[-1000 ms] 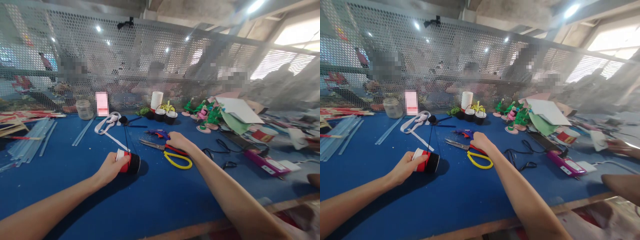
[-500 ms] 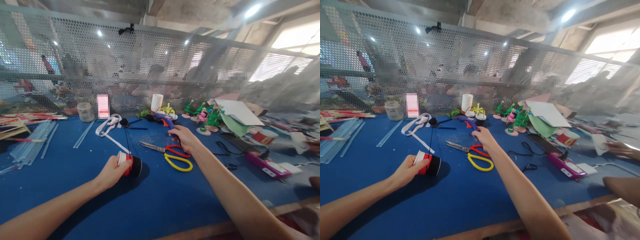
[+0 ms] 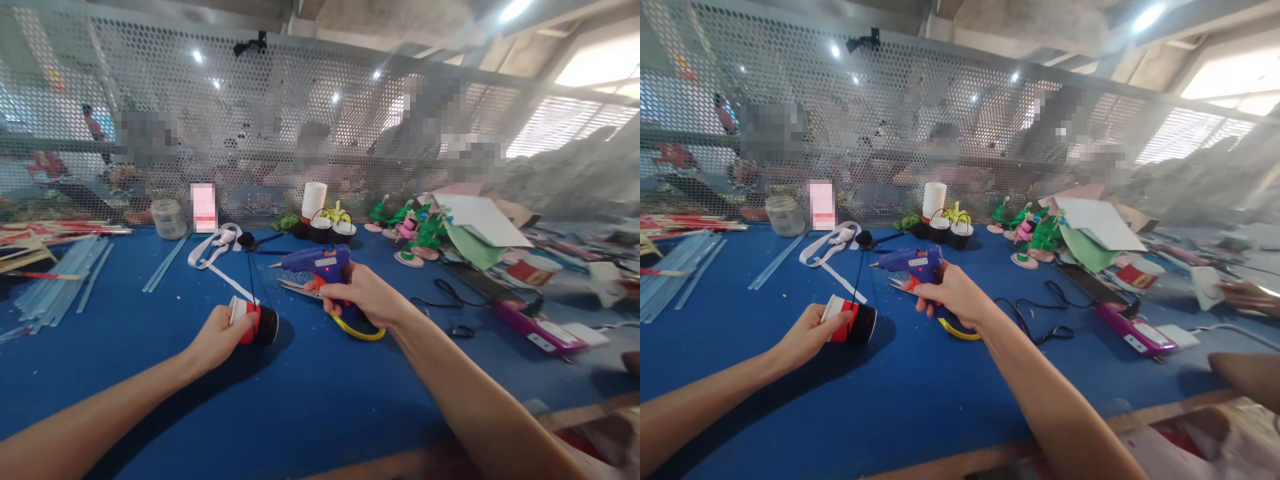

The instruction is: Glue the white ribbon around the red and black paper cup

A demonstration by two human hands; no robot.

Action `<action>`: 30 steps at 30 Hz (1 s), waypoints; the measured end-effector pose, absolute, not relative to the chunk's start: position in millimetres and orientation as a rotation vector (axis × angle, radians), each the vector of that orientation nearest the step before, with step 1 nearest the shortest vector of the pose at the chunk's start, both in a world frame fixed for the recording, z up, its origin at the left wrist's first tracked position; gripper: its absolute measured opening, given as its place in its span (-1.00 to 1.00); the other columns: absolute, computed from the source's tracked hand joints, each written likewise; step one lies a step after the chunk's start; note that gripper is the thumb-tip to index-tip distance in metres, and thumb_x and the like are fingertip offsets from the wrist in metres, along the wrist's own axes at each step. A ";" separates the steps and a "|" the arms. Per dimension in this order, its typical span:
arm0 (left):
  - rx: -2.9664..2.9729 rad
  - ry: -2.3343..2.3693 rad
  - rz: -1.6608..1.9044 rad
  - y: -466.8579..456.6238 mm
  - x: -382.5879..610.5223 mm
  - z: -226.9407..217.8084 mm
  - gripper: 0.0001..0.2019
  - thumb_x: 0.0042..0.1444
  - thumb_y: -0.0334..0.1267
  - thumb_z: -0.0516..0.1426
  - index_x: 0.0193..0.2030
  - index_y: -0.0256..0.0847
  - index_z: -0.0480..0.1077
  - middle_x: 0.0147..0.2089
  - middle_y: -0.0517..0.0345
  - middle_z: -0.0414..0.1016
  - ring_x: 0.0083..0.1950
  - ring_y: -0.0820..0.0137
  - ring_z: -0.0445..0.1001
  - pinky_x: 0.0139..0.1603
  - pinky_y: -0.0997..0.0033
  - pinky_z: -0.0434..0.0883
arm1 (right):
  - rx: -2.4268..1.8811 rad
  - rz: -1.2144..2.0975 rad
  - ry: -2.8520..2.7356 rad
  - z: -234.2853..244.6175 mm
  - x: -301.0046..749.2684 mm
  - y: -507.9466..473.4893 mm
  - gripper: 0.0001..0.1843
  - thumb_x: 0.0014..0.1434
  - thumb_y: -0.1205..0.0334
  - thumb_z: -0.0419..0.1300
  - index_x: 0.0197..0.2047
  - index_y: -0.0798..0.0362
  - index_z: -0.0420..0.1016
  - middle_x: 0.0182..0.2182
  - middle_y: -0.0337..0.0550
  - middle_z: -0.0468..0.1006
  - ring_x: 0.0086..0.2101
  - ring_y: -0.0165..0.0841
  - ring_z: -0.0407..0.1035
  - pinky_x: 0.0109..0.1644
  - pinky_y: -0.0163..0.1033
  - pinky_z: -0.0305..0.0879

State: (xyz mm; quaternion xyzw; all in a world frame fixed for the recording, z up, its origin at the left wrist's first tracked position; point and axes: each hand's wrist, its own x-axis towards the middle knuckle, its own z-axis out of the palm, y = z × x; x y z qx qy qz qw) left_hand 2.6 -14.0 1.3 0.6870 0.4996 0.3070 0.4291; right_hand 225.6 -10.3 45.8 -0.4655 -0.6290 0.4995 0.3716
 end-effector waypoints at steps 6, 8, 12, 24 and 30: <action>1.686 1.304 0.753 -12.7 4.7 3.5 -0.70 -0.14 -0.10 -0.06 -0.73 -0.19 -0.03 -0.71 0.36 -0.09 -0.64 0.59 -0.12 -0.64 0.53 -0.13 | -1.311 1.197 -1.795 38.1 220.2 -24.3 -0.81 -0.06 0.19 0.10 -0.45 0.16 0.36 -0.75 -0.33 0.26 -0.72 -0.56 0.15 -0.68 -0.45 0.14; 1.660 1.321 0.757 -12.4 5.3 4.6 -0.70 -0.15 -0.09 -0.06 -0.73 -0.19 -0.03 -0.71 0.37 -0.10 -0.65 0.59 -0.13 -0.64 0.53 -0.13 | -1.364 1.147 -1.841 36.8 218.8 -27.7 -0.79 -0.06 0.14 0.09 -0.48 0.15 0.34 -0.76 -0.34 0.25 -0.73 -0.55 0.15 -0.69 -0.45 0.14; 1.629 1.333 0.753 -10.8 5.0 4.8 -0.72 -0.14 -0.10 -0.07 -0.72 -0.20 0.03 -0.71 0.36 -0.07 -0.65 0.58 -0.11 -0.63 0.53 -0.11 | -1.481 0.999 -1.921 39.3 213.8 -36.3 -0.77 -0.06 0.12 0.07 -0.56 0.13 0.30 -0.78 -0.34 0.25 -0.75 -0.54 0.17 -0.72 -0.45 0.12; 1.537 1.293 0.776 -7.2 3.7 0.1 -0.74 -0.09 -0.14 -0.05 -0.65 -0.26 0.16 -0.70 0.35 0.01 -0.63 0.57 -0.03 -0.61 0.54 -0.06 | -1.431 0.545 -2.090 31.8 202.8 -44.1 -0.84 -0.06 0.20 0.07 -0.52 0.12 0.36 -0.71 -0.30 0.32 -0.66 -0.51 0.16 -0.63 -0.43 0.07; 1.489 1.280 0.780 -7.4 5.0 1.9 -0.74 -0.13 -0.11 -0.01 -0.63 -0.28 0.20 -0.69 0.36 0.04 -0.62 0.57 -0.02 -0.60 0.55 -0.06 | -1.434 0.475 -2.121 33.5 200.8 -48.9 -0.89 -0.08 0.26 0.08 -0.54 0.12 0.33 -0.68 -0.29 0.35 -0.64 -0.51 0.17 -0.59 -0.44 0.06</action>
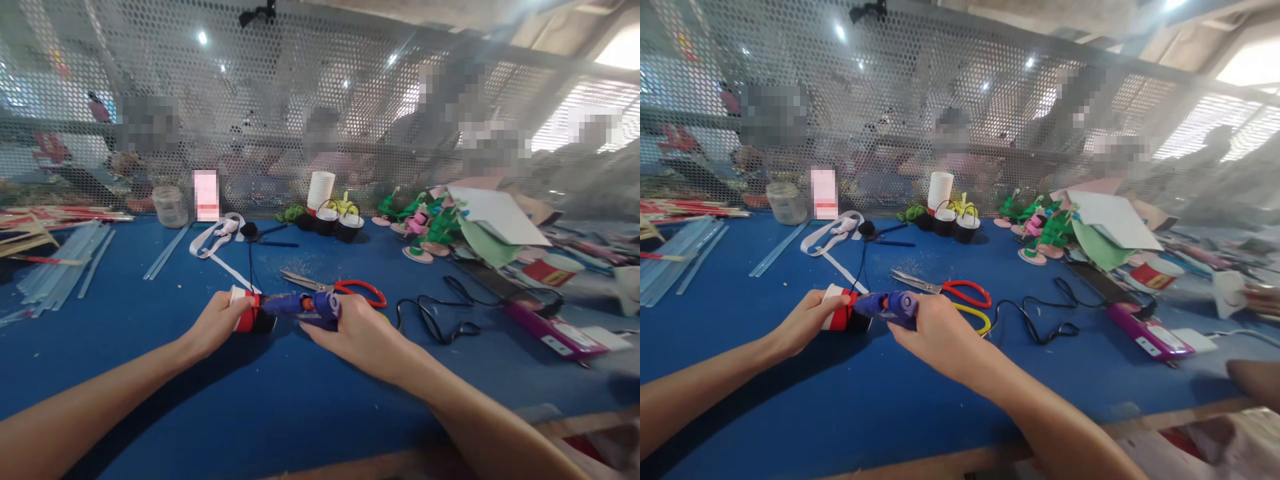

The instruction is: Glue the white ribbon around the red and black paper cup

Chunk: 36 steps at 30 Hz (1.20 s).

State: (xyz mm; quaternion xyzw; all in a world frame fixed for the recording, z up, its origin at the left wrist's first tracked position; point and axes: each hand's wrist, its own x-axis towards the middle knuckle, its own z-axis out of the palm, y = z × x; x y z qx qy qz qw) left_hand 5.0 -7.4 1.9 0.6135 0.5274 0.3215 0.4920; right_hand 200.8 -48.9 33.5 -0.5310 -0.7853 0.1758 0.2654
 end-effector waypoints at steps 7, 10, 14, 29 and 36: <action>1.441 1.238 0.773 -7.2 6.0 3.2 -0.75 -0.12 -0.14 -0.01 -0.60 -0.30 0.25 -0.69 0.35 0.08 -0.62 0.56 0.02 -0.58 0.54 -0.03 | -1.432 0.483 -2.152 37.7 197.8 -53.9 -0.90 -0.08 0.31 0.06 -0.58 0.09 0.30 -0.70 -0.31 0.31 -0.67 -0.53 0.09 -0.59 -0.43 0.02; 1.423 1.234 0.794 -7.7 5.4 2.5 -0.75 -0.13 -0.14 0.00 -0.60 -0.30 0.25 -0.69 0.35 0.10 -0.62 0.56 0.03 -0.57 0.54 -0.02 | -1.430 0.463 -2.159 38.5 197.1 -55.0 -0.92 -0.08 0.31 0.05 -0.55 0.08 0.31 -0.67 -0.29 0.34 -0.65 -0.51 0.12 -0.58 -0.42 0.02; 1.376 1.195 0.797 -8.2 6.3 2.8 -0.76 -0.13 -0.15 0.01 -0.60 -0.32 0.27 -0.67 0.32 0.17 -0.61 0.56 0.09 -0.56 0.54 0.02 | -1.412 0.416 -2.195 37.6 196.6 -55.8 -0.91 -0.09 0.34 0.06 -0.59 0.08 0.28 -0.69 -0.31 0.30 -0.68 -0.52 0.10 -0.60 -0.41 0.00; 1.337 1.192 0.808 -8.4 7.1 1.8 -0.77 -0.14 -0.16 0.02 -0.59 -0.32 0.28 -0.67 0.30 0.22 -0.61 0.54 0.14 -0.56 0.54 0.05 | -1.392 0.374 -2.251 37.2 196.9 -57.4 -0.94 -0.08 0.36 0.06 -0.55 0.08 0.29 -0.64 -0.28 0.35 -0.62 -0.49 0.18 -0.55 -0.41 0.03; 1.477 1.247 0.781 -8.3 5.9 -0.6 -0.74 -0.10 -0.12 -0.03 -0.61 -0.28 0.22 -0.69 0.35 0.06 -0.63 0.56 0.02 -0.59 0.55 -0.02 | -1.403 0.448 -2.163 36.5 200.0 -52.6 -0.91 -0.07 0.34 0.04 -0.57 0.08 0.27 -0.66 -0.29 0.33 -0.64 -0.51 0.14 -0.57 -0.41 0.04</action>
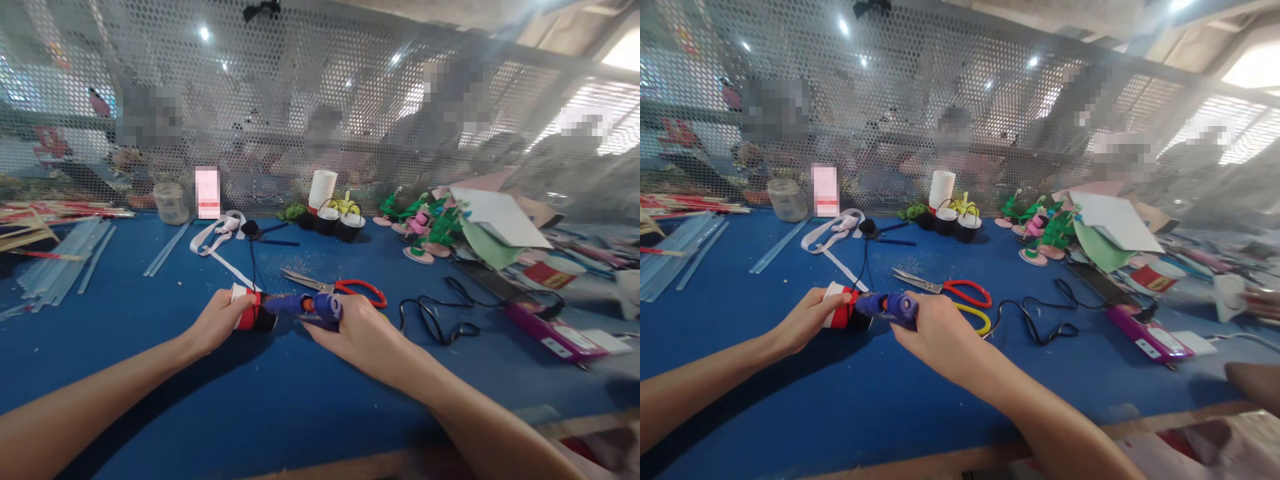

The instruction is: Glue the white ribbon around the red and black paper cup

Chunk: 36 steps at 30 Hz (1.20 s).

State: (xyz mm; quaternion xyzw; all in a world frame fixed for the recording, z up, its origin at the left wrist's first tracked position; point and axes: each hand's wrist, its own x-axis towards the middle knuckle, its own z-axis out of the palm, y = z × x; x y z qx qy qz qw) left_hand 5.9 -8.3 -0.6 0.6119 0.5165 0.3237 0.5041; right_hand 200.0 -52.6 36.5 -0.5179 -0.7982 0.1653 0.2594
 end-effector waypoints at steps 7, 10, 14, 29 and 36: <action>1.672 1.284 0.750 -11.6 4.4 -0.4 -0.72 -0.08 -0.14 -0.08 -0.69 -0.19 -0.02 -0.68 0.36 -0.10 -0.63 0.57 -0.10 -0.62 0.53 -0.10 | -1.415 0.480 -2.126 34.0 203.4 -42.8 -0.86 -0.05 0.26 0.04 -0.53 0.12 0.35 -0.66 -0.27 0.36 -0.61 -0.48 0.19 -0.54 -0.40 0.09; 1.763 1.268 0.734 -13.4 3.9 -0.3 -0.72 -0.06 -0.16 -0.10 -0.69 -0.19 -0.04 -0.66 0.34 -0.10 -0.60 0.56 -0.10 -0.61 0.52 -0.08 | -1.396 0.501 -2.095 32.5 204.3 -39.8 -0.87 -0.05 0.26 0.04 -0.53 0.11 0.35 -0.65 -0.29 0.36 -0.60 -0.49 0.19 -0.54 -0.41 0.10; 1.806 1.265 0.718 -14.7 3.5 0.2 -0.72 -0.06 -0.17 -0.10 -0.69 -0.20 -0.04 -0.66 0.34 -0.11 -0.60 0.56 -0.10 -0.61 0.52 -0.09 | -1.449 0.544 -2.067 31.6 204.9 -38.4 -0.82 -0.05 0.21 0.04 -0.59 0.11 0.31 -0.73 -0.32 0.29 -0.67 -0.52 0.15 -0.60 -0.42 0.08; 1.990 1.191 0.686 -16.1 0.2 -2.8 -0.70 -0.01 -0.19 -0.11 -0.69 -0.20 -0.05 -0.65 0.33 -0.11 -0.60 0.57 -0.10 -0.60 0.50 -0.09 | -1.595 0.750 -1.978 38.1 204.5 -37.5 -0.67 -0.09 0.18 0.06 -0.77 0.07 0.10 -0.86 -0.33 0.20 -0.82 -0.56 0.12 -0.76 -0.45 0.05; 2.013 1.132 0.685 -14.5 -1.0 -5.3 -0.69 0.02 -0.19 -0.14 -0.68 -0.21 -0.03 -0.64 0.33 -0.10 -0.59 0.56 -0.09 -0.59 0.50 -0.07 | -1.616 0.762 -2.001 42.3 207.8 -40.7 -0.75 -0.08 0.17 0.05 -0.69 0.09 0.20 -0.86 -0.34 0.22 -0.81 -0.55 0.14 -0.75 -0.46 0.07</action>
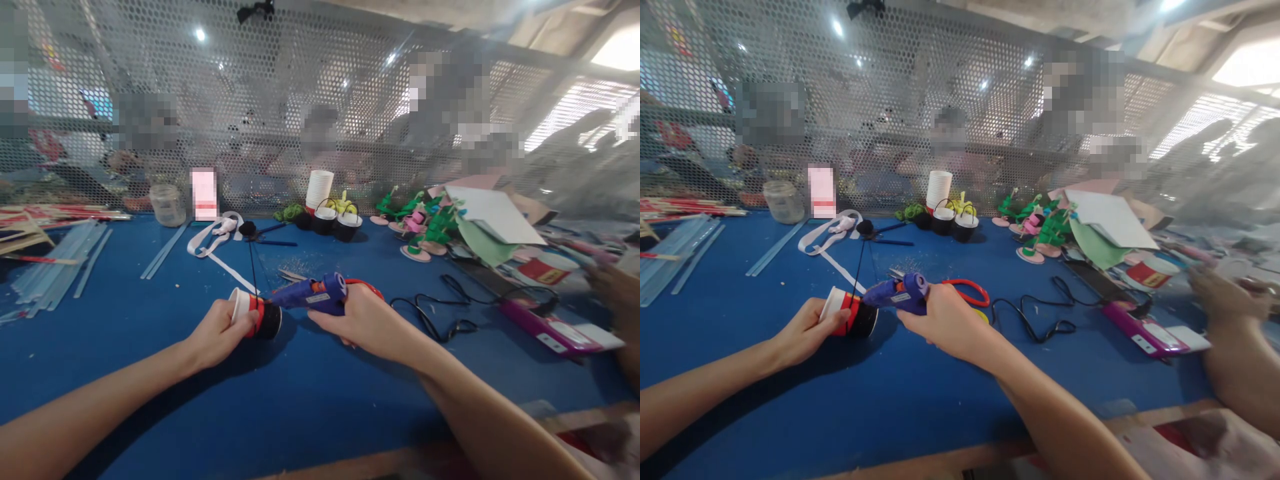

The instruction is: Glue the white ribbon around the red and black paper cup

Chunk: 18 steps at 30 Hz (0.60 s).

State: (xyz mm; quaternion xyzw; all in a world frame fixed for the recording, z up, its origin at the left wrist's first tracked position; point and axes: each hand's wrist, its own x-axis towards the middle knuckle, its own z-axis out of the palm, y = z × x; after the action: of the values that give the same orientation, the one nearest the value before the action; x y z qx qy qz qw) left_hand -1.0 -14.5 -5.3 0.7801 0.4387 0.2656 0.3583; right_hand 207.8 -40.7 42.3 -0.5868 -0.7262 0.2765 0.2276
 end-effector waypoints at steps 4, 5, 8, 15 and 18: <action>1.990 1.158 0.697 -13.8 -2.0 -8.8 -0.71 0.02 -0.18 -0.13 -0.66 -0.21 -0.01 -0.63 0.33 -0.09 -0.59 0.56 -0.07 -0.59 0.51 -0.07 | -1.626 0.784 -1.992 43.6 207.3 -41.4 -0.76 -0.09 0.17 0.06 -0.68 0.10 0.21 -0.85 -0.33 0.22 -0.81 -0.55 0.14 -0.75 -0.48 0.08; 1.983 1.161 0.696 -13.7 -2.1 -9.3 -0.71 0.02 -0.18 -0.13 -0.66 -0.21 0.00 -0.64 0.33 -0.09 -0.59 0.56 -0.07 -0.59 0.51 -0.07 | -1.626 0.796 -1.981 43.9 206.9 -41.9 -0.79 -0.09 0.18 0.06 -0.64 0.10 0.23 -0.85 -0.34 0.22 -0.81 -0.55 0.14 -0.75 -0.48 0.07; 1.965 1.145 0.694 -13.1 -2.0 -9.7 -0.71 0.02 -0.18 -0.13 -0.66 -0.21 -0.01 -0.64 0.34 -0.10 -0.59 0.57 -0.08 -0.60 0.51 -0.08 | -1.606 0.846 -1.969 44.9 206.2 -44.2 -0.85 -0.08 0.20 0.06 -0.54 0.11 0.29 -0.83 -0.35 0.23 -0.80 -0.55 0.14 -0.76 -0.49 0.06; 1.945 1.188 0.692 -12.2 -1.1 -7.2 -0.70 0.01 -0.17 -0.13 -0.68 -0.21 -0.04 -0.65 0.34 -0.11 -0.61 0.58 -0.10 -0.61 0.51 -0.09 | -1.603 0.770 -1.976 43.0 205.8 -44.0 -0.84 -0.08 0.21 0.06 -0.58 0.11 0.28 -0.83 -0.35 0.24 -0.80 -0.55 0.15 -0.76 -0.48 0.04; 1.962 1.181 0.687 -12.6 -1.6 -7.7 -0.70 0.01 -0.17 -0.13 -0.68 -0.21 -0.03 -0.65 0.34 -0.11 -0.61 0.58 -0.09 -0.61 0.51 -0.09 | -1.592 0.784 -1.989 42.8 206.6 -44.4 -0.87 -0.08 0.21 0.06 -0.53 0.11 0.29 -0.83 -0.36 0.24 -0.80 -0.54 0.16 -0.76 -0.48 0.05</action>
State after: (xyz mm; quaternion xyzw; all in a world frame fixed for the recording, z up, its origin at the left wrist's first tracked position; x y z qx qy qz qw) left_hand -1.6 -12.6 -7.7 0.7635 0.4595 0.2672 0.3667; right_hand 206.6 -44.4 42.8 -0.5805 -0.7252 0.2857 0.2356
